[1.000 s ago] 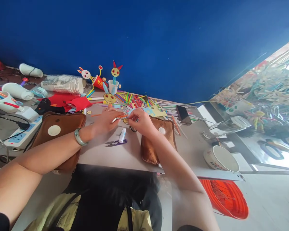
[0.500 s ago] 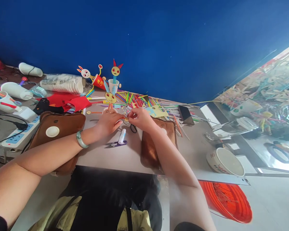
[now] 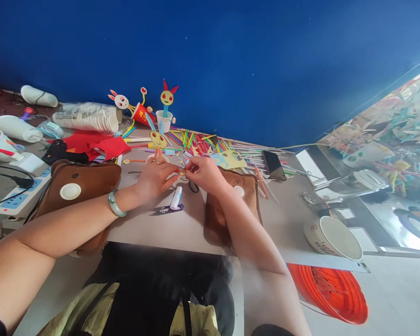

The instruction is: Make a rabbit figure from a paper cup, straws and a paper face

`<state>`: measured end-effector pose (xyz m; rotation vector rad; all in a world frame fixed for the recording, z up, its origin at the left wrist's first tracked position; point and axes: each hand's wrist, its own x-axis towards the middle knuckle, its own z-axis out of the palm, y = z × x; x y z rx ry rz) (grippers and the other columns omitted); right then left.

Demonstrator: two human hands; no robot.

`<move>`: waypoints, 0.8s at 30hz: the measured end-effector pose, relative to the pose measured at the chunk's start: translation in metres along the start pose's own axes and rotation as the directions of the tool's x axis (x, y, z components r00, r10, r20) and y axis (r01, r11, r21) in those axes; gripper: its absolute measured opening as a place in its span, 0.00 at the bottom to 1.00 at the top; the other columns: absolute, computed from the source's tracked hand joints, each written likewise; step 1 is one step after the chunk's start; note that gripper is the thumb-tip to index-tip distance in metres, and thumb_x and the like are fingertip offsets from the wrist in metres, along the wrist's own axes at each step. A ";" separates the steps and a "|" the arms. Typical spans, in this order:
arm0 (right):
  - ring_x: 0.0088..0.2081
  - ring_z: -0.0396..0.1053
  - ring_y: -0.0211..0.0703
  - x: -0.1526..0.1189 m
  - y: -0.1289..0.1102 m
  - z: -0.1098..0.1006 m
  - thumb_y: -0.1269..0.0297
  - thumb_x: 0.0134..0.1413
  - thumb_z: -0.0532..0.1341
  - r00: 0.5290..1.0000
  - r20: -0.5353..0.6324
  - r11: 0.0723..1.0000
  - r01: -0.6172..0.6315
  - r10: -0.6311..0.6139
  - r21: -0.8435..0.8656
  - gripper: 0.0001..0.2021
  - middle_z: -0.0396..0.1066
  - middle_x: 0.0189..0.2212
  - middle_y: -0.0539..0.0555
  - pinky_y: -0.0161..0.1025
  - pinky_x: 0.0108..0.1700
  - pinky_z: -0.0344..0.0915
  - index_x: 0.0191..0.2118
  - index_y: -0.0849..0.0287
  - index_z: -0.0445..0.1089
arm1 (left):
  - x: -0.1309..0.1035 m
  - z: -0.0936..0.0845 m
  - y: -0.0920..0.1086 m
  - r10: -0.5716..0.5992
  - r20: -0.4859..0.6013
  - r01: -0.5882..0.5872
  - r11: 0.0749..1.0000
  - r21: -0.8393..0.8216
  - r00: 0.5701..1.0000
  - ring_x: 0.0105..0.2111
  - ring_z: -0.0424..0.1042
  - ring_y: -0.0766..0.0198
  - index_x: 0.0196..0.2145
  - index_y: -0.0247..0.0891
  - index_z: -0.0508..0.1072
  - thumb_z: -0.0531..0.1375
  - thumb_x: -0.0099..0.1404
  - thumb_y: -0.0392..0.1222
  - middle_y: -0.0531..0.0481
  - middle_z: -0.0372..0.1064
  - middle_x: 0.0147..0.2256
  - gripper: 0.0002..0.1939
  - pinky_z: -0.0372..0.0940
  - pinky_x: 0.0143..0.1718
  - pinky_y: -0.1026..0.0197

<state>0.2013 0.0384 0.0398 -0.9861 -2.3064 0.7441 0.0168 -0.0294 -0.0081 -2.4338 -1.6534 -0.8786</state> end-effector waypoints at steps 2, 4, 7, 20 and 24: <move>0.26 0.69 0.38 -0.001 -0.001 0.000 0.71 0.43 0.61 1.000 -0.002 1.000 -0.001 0.001 -0.020 0.03 0.74 0.23 0.49 0.36 0.32 0.63 0.24 0.57 0.70 | 0.000 0.000 0.000 -0.005 -0.005 0.005 1.000 0.000 1.000 0.43 0.71 0.49 0.42 0.37 0.79 0.54 0.73 0.45 0.41 0.79 0.38 0.15 0.55 0.52 0.46; 0.26 0.69 0.39 -0.002 -0.002 0.001 0.71 0.43 0.61 1.000 0.000 0.999 -0.003 0.003 -0.048 0.03 0.73 0.22 0.49 0.36 0.32 0.63 0.24 0.57 0.70 | 0.000 0.001 0.001 -0.004 -0.012 0.004 1.000 -0.001 1.000 0.43 0.71 0.49 0.42 0.37 0.79 0.54 0.73 0.46 0.41 0.79 0.38 0.15 0.55 0.52 0.46; 0.25 0.69 0.38 -0.003 -0.005 0.001 0.71 0.44 0.61 1.000 0.001 0.997 0.009 -0.009 -0.080 0.03 0.73 0.21 0.48 0.36 0.32 0.62 0.24 0.57 0.70 | -0.001 0.002 0.001 0.002 -0.021 -0.003 1.000 -0.008 1.000 0.43 0.71 0.49 0.42 0.36 0.78 0.55 0.72 0.46 0.41 0.79 0.38 0.15 0.54 0.52 0.46; 0.25 0.68 0.38 -0.005 -0.008 0.005 0.68 0.45 0.61 1.000 -0.014 0.998 0.001 -0.002 -0.067 0.02 0.73 0.22 0.49 0.36 0.32 0.61 0.25 0.57 0.70 | 0.000 0.002 0.001 0.013 -0.052 -0.012 1.000 0.014 0.999 0.40 0.71 0.52 0.38 0.39 0.78 0.53 0.72 0.41 0.45 0.79 0.35 0.13 0.56 0.50 0.47; 0.26 0.69 0.38 -0.005 -0.008 0.006 0.69 0.45 0.61 1.000 -0.011 0.998 0.014 -0.014 -0.058 0.02 0.73 0.22 0.49 0.36 0.33 0.61 0.25 0.57 0.70 | 0.000 0.001 0.001 -0.002 -0.061 0.003 1.000 0.022 0.998 0.40 0.71 0.52 0.36 0.39 0.79 0.54 0.72 0.41 0.45 0.78 0.33 0.13 0.56 0.50 0.47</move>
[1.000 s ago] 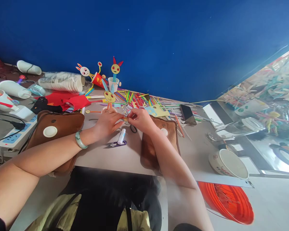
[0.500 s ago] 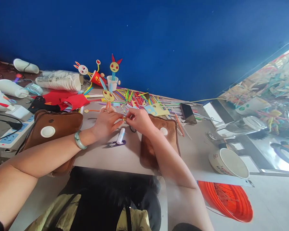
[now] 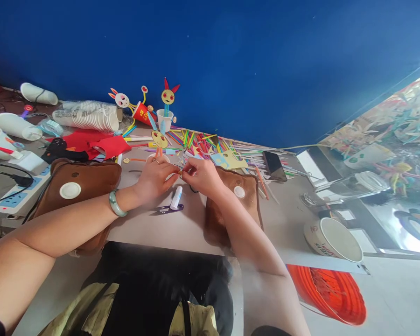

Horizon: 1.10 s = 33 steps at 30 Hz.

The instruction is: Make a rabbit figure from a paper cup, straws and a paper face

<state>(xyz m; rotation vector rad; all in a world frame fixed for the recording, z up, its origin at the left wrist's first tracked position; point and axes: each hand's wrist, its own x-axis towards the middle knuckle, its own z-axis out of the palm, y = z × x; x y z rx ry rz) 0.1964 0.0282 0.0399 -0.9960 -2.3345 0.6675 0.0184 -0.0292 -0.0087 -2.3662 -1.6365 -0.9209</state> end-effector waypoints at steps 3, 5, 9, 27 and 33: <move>0.26 0.69 0.38 0.000 0.000 0.000 0.69 0.45 0.61 1.000 0.004 1.000 0.006 -0.006 -0.001 0.02 0.73 0.22 0.49 0.35 0.33 0.62 0.25 0.57 0.70 | 0.001 0.000 0.000 -0.003 -0.008 0.003 1.000 -0.009 1.000 0.40 0.71 0.52 0.36 0.39 0.79 0.55 0.71 0.41 0.45 0.78 0.32 0.12 0.56 0.49 0.47; 0.26 0.69 0.39 0.000 0.000 0.000 0.69 0.45 0.61 1.000 0.007 1.000 0.005 -0.005 -0.004 0.02 0.73 0.23 0.49 0.35 0.33 0.62 0.26 0.57 0.70 | 0.001 0.000 0.000 -0.006 -0.005 0.006 1.000 -0.017 1.000 0.40 0.71 0.52 0.36 0.39 0.79 0.55 0.71 0.41 0.45 0.78 0.32 0.12 0.56 0.48 0.47; 0.26 0.68 0.39 -0.001 0.000 -0.001 0.69 0.45 0.61 1.000 0.008 1.000 0.012 -0.011 -0.012 0.02 0.73 0.22 0.49 0.36 0.32 0.61 0.26 0.57 0.70 | 0.001 0.000 0.000 0.003 -0.001 -0.003 1.000 -0.014 1.000 0.40 0.71 0.52 0.36 0.39 0.78 0.55 0.71 0.41 0.46 0.78 0.33 0.13 0.56 0.49 0.47; 0.26 0.71 0.38 -0.003 -0.002 -0.003 0.67 0.48 0.64 1.000 0.010 1.000 0.026 -0.026 -0.016 0.03 0.76 0.27 0.50 0.36 0.34 0.64 0.32 0.58 0.73 | 0.001 0.000 -0.001 -0.013 0.001 0.014 1.000 -0.018 1.000 0.41 0.72 0.52 0.34 0.39 0.79 0.55 0.72 0.42 0.45 0.78 0.33 0.14 0.57 0.49 0.48; 0.27 0.71 0.38 -0.004 0.007 -0.003 0.65 0.50 0.64 0.997 0.067 0.999 -0.028 0.029 -0.021 0.04 0.77 0.28 0.51 0.36 0.34 0.64 0.32 0.58 0.75 | 0.001 0.000 -0.002 -0.002 0.014 0.002 0.999 -0.042 1.000 0.39 0.72 0.53 0.36 0.40 0.79 0.53 0.74 0.45 0.46 0.78 0.33 0.16 0.57 0.49 0.47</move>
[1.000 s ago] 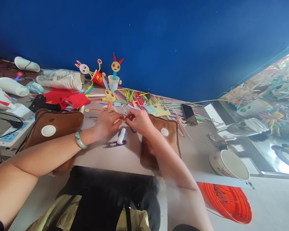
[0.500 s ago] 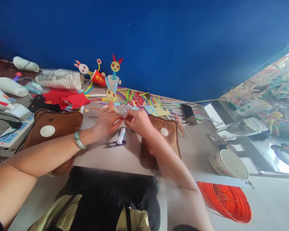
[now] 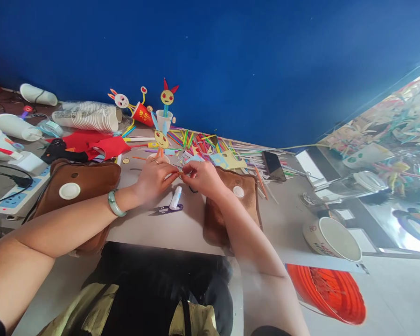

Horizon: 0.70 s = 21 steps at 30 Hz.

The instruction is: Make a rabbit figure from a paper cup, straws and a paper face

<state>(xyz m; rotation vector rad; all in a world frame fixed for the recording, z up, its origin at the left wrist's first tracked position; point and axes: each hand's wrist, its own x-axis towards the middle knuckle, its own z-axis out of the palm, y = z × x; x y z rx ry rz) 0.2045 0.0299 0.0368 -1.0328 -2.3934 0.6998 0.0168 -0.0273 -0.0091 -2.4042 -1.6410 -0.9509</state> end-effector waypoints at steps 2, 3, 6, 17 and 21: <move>0.27 0.69 0.38 0.000 0.002 0.001 0.62 0.53 0.64 1.000 0.007 1.000 0.007 -0.007 0.020 0.06 0.77 0.26 0.51 0.36 0.33 0.63 0.31 0.58 0.75 | 0.000 0.000 0.000 0.001 0.008 -0.001 1.000 -0.006 1.000 0.40 0.72 0.53 0.36 0.40 0.79 0.53 0.74 0.46 0.46 0.78 0.33 0.17 0.56 0.50 0.47; 0.27 0.69 0.38 0.000 0.003 0.001 0.61 0.54 0.64 1.000 0.010 0.999 0.016 -0.016 0.031 0.07 0.76 0.26 0.51 0.36 0.32 0.63 0.31 0.58 0.76 | 0.000 -0.001 0.000 -0.002 0.012 0.003 1.000 -0.010 1.000 0.40 0.72 0.53 0.36 0.40 0.79 0.53 0.74 0.46 0.46 0.78 0.33 0.17 0.56 0.50 0.47; 0.27 0.68 0.38 0.001 0.005 0.001 0.60 0.55 0.63 0.999 0.024 0.998 0.044 -0.045 0.051 0.08 0.75 0.24 0.50 0.36 0.32 0.62 0.31 0.58 0.76 | 0.000 -0.002 0.001 -0.010 0.026 0.011 1.000 -0.022 1.000 0.40 0.72 0.53 0.35 0.40 0.79 0.53 0.74 0.46 0.46 0.79 0.34 0.17 0.56 0.51 0.46; 0.26 0.67 0.37 0.001 0.004 0.004 0.63 0.56 0.61 0.997 0.006 0.997 0.076 -0.076 0.026 0.08 0.74 0.24 0.50 0.35 0.32 0.61 0.31 0.59 0.75 | 0.002 -0.006 0.003 -0.019 0.040 0.020 1.000 -0.023 0.999 0.40 0.72 0.54 0.34 0.39 0.79 0.52 0.75 0.47 0.45 0.78 0.32 0.19 0.56 0.52 0.47; 0.27 0.69 0.38 0.000 0.005 0.006 0.65 0.51 0.64 0.997 0.002 0.997 0.072 -0.072 0.034 0.05 0.76 0.27 0.51 0.35 0.33 0.63 0.34 0.59 0.76 | 0.001 -0.005 0.003 -0.031 0.050 0.032 0.999 -0.036 0.998 0.42 0.73 0.53 0.37 0.39 0.79 0.54 0.74 0.44 0.46 0.79 0.35 0.15 0.56 0.52 0.46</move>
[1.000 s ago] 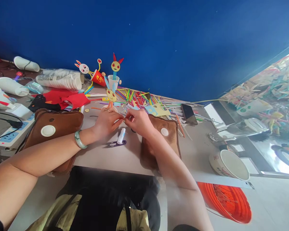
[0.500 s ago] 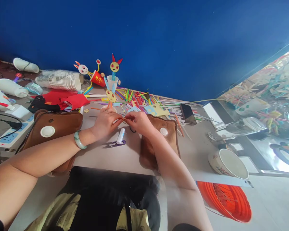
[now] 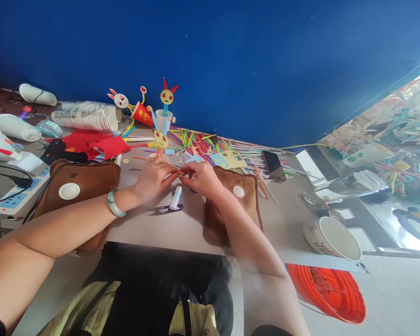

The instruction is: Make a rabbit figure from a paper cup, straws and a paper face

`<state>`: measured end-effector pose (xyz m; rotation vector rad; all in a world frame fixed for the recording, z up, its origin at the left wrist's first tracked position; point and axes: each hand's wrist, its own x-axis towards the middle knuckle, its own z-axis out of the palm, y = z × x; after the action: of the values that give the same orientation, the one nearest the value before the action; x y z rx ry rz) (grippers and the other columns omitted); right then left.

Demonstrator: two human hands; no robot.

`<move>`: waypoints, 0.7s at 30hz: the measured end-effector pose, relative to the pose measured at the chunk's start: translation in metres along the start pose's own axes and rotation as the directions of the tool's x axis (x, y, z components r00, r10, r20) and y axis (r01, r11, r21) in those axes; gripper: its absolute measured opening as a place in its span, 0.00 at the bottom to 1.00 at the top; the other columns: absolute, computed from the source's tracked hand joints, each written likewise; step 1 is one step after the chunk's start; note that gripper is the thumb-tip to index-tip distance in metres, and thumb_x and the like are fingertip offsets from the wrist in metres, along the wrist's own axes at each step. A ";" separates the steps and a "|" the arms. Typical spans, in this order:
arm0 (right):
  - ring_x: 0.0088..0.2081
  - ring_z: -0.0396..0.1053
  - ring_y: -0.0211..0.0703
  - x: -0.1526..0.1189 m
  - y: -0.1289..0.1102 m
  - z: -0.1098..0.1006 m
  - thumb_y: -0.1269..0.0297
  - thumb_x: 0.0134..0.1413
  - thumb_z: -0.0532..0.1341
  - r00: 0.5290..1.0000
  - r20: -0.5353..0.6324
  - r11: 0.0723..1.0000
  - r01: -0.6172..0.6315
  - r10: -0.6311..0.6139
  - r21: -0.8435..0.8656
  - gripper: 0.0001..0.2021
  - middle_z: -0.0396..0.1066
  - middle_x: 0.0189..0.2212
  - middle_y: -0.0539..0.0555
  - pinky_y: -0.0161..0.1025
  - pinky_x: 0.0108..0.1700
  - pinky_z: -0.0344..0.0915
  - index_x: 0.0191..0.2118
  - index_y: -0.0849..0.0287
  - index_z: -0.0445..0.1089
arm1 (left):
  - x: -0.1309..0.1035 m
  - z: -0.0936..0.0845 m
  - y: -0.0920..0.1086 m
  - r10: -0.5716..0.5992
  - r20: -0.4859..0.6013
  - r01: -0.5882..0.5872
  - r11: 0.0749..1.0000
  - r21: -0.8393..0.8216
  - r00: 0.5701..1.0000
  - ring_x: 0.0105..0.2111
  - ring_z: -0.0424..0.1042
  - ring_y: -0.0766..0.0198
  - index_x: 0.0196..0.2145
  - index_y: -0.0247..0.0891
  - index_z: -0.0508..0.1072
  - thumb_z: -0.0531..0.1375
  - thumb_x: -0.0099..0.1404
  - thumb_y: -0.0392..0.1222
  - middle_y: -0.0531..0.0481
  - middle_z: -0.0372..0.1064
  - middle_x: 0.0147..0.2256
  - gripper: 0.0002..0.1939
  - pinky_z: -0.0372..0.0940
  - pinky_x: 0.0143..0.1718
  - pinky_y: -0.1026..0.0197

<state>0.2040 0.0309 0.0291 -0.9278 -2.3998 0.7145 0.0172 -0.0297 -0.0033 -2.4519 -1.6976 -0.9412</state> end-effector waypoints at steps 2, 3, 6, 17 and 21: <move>0.28 0.70 0.38 0.000 0.001 0.001 0.67 0.49 0.64 1.000 0.005 1.000 0.004 -0.004 0.004 0.07 0.77 0.29 0.51 0.35 0.34 0.64 0.36 0.59 0.77 | 0.000 0.000 0.000 -0.001 0.001 0.001 1.000 0.000 1.000 0.43 0.73 0.52 0.38 0.39 0.79 0.54 0.74 0.44 0.46 0.79 0.36 0.15 0.56 0.52 0.46; 0.28 0.71 0.38 0.000 0.001 0.001 0.68 0.50 0.64 1.000 0.007 1.000 0.004 -0.004 0.007 0.07 0.78 0.29 0.51 0.36 0.34 0.64 0.36 0.59 0.77 | -0.001 0.000 0.000 0.001 0.000 -0.001 1.000 0.000 1.000 0.43 0.73 0.52 0.39 0.39 0.79 0.54 0.74 0.44 0.46 0.80 0.36 0.15 0.56 0.53 0.46; 0.28 0.70 0.38 0.000 0.001 0.002 0.66 0.52 0.63 1.000 -0.002 1.000 -0.002 0.002 0.010 0.06 0.77 0.28 0.51 0.36 0.34 0.64 0.35 0.59 0.77 | -0.001 0.000 0.000 0.013 -0.009 -0.013 1.000 0.002 1.000 0.44 0.73 0.52 0.40 0.38 0.79 0.53 0.74 0.43 0.46 0.80 0.38 0.15 0.55 0.54 0.46; 0.26 0.67 0.37 0.002 0.002 0.005 0.62 0.54 0.63 1.000 -0.025 0.999 0.011 -0.010 0.047 0.08 0.75 0.24 0.51 0.35 0.31 0.62 0.32 0.59 0.77 | -0.002 0.000 -0.001 0.031 -0.018 -0.031 1.000 -0.006 0.999 0.44 0.73 0.52 0.42 0.38 0.79 0.53 0.73 0.43 0.46 0.80 0.37 0.15 0.57 0.54 0.47; 0.26 0.67 0.37 0.002 0.003 0.006 0.62 0.55 0.62 0.999 -0.032 0.999 0.010 -0.009 0.047 0.08 0.75 0.24 0.50 0.35 0.31 0.63 0.31 0.59 0.77 | -0.002 0.001 -0.001 0.030 -0.022 -0.030 0.999 -0.013 0.999 0.44 0.73 0.52 0.42 0.38 0.79 0.53 0.73 0.44 0.45 0.79 0.37 0.15 0.57 0.53 0.47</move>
<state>0.2009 0.0327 0.0235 -0.9014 -2.3484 0.7438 0.0162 -0.0312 -0.0052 -2.4588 -1.6485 -0.9758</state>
